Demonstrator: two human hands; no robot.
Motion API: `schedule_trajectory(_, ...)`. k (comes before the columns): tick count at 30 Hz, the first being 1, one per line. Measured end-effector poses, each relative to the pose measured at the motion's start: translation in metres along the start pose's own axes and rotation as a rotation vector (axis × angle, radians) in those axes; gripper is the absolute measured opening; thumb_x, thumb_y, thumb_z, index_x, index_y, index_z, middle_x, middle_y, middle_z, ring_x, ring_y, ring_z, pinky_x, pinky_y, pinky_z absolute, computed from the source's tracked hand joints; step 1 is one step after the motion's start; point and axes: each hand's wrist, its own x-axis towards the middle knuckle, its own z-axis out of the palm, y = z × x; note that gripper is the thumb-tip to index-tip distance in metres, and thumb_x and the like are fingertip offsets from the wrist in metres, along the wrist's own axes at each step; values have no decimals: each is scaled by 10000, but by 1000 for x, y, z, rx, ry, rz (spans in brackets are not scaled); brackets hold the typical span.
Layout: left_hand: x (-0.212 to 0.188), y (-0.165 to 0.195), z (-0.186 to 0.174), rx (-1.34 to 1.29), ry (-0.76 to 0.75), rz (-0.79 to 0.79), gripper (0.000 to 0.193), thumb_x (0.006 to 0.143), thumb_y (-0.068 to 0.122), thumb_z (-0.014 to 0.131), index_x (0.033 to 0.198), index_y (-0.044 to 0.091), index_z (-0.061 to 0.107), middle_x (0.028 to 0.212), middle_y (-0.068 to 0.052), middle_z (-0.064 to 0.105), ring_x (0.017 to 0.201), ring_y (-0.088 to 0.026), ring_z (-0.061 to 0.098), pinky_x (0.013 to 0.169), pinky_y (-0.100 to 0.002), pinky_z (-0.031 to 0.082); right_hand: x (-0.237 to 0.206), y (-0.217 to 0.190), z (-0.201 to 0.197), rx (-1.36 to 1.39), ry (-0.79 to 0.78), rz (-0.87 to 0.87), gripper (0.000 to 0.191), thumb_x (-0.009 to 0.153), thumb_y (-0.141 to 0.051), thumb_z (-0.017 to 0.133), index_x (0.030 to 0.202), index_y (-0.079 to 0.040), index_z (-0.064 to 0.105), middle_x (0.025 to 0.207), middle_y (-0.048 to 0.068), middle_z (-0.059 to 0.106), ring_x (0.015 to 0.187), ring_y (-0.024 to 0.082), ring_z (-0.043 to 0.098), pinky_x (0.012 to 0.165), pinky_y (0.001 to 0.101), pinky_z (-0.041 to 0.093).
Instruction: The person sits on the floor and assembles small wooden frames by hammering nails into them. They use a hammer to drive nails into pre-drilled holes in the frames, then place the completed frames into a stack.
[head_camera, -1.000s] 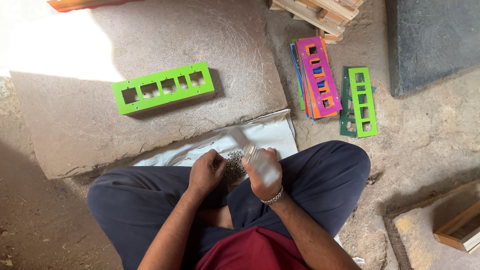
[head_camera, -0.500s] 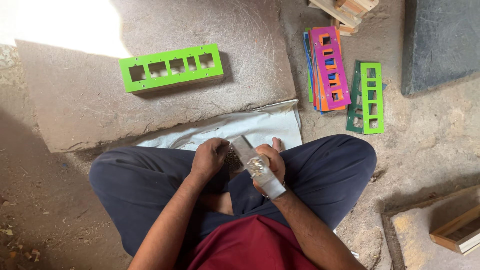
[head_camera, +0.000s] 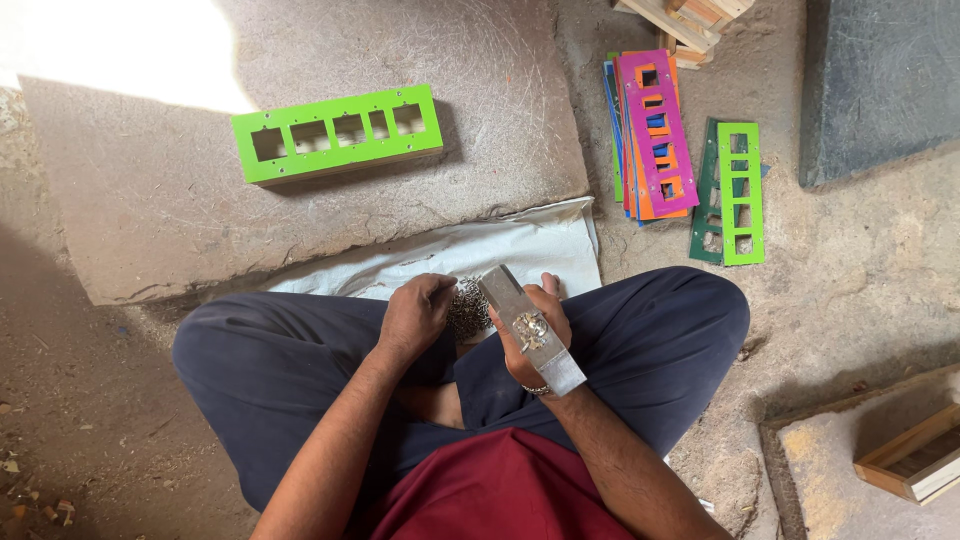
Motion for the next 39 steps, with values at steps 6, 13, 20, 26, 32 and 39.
schedule_trajectory(6,2,-4,2,-78,71,47,126,952,132,696,1030,48,747,925,-111,721,794,-249,727,712,-367,587,8,-6,-6,-108,-14,-57,304,967,-75,728,1174,103,595,1020,116,610,929,247,637,1052,626,480)
schedule_trajectory(13,26,-18,-42,-193,363,113,136,963,86,725,1088,48,758,910,-115,739,765,-203,712,701,-325,571,41,-33,-7,799,155,650,304,921,40,655,1188,21,510,794,29,578,589,97,522,503,254,454)
schedule_trajectory(20,94,-44,-136,-90,650,159,106,1002,14,686,1049,19,781,887,-116,778,789,-176,748,718,-308,575,76,-25,-6,1180,88,1259,286,915,-11,605,1190,-41,530,758,-8,517,507,87,450,459,267,419)
schedule_trajectory(26,137,-85,-188,139,764,106,108,1011,40,716,1040,95,804,930,-78,779,797,-140,740,640,-246,596,81,-2,14,1405,39,1530,255,977,-88,606,1222,-32,566,721,11,498,524,79,452,483,251,414)
schedule_trajectory(32,152,-106,-198,204,656,148,84,998,63,732,1048,83,795,956,-109,778,826,-160,746,682,-247,615,75,-8,8,1383,45,1512,416,1009,-203,555,1384,-21,549,785,54,559,565,109,484,500,272,433)
schedule_trajectory(39,161,-112,-195,232,580,107,80,1029,123,722,1020,84,792,972,-121,774,778,-160,742,618,-265,621,72,-24,2,1351,23,1514,417,1038,-272,497,1440,-164,475,911,75,583,640,118,507,534,272,445)
